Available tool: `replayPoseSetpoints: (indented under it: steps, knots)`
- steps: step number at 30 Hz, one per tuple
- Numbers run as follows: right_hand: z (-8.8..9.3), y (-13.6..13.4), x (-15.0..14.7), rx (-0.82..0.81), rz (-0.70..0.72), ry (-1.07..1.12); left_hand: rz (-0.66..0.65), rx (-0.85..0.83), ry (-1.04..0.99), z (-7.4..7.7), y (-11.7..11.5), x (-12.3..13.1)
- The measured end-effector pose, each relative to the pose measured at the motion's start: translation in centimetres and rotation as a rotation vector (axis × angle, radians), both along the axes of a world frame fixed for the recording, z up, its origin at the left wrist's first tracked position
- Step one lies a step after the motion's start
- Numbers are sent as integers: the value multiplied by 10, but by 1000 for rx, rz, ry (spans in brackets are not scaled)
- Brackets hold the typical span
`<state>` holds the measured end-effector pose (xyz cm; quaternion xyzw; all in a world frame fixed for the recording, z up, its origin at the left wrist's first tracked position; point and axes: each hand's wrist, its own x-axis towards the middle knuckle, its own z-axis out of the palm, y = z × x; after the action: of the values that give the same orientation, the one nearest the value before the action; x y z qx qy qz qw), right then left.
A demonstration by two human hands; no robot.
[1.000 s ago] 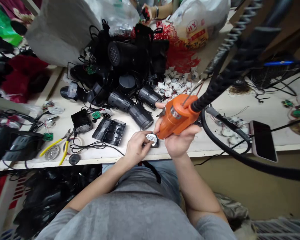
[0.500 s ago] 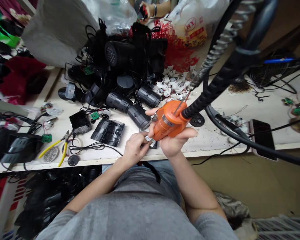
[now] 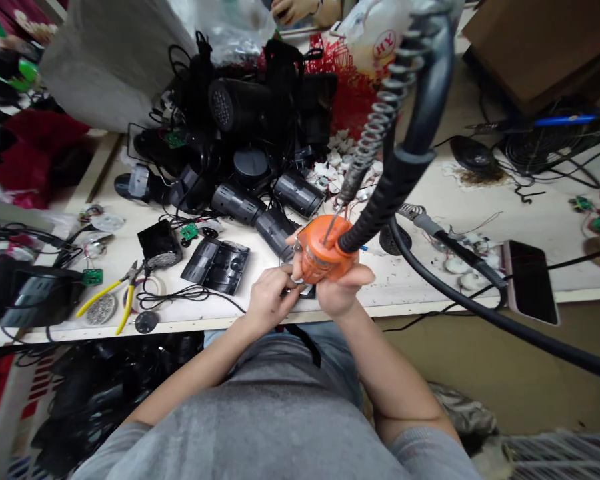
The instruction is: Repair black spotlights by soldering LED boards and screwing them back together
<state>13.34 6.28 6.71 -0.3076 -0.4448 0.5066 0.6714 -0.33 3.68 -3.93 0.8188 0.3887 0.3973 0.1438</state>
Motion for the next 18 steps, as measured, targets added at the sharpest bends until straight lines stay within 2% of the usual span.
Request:
replayPoseSetpoints:
  steps: [3, 9, 13, 18]
  knots:
    - [-6, 1, 4, -36, 53, -19, 11, -12, -13, -1, -1, 1]
    - [-19, 3, 10, -16, 17, -5, 9, -61, -45, 0, -2, 3]
    - [-6, -12, 22, 36, 69, 36, -12, -101, -143, 6, -2, 0]
    - [7, -29, 25, 81, 146, -21, 17, -40, -207, 14, -3, -3]
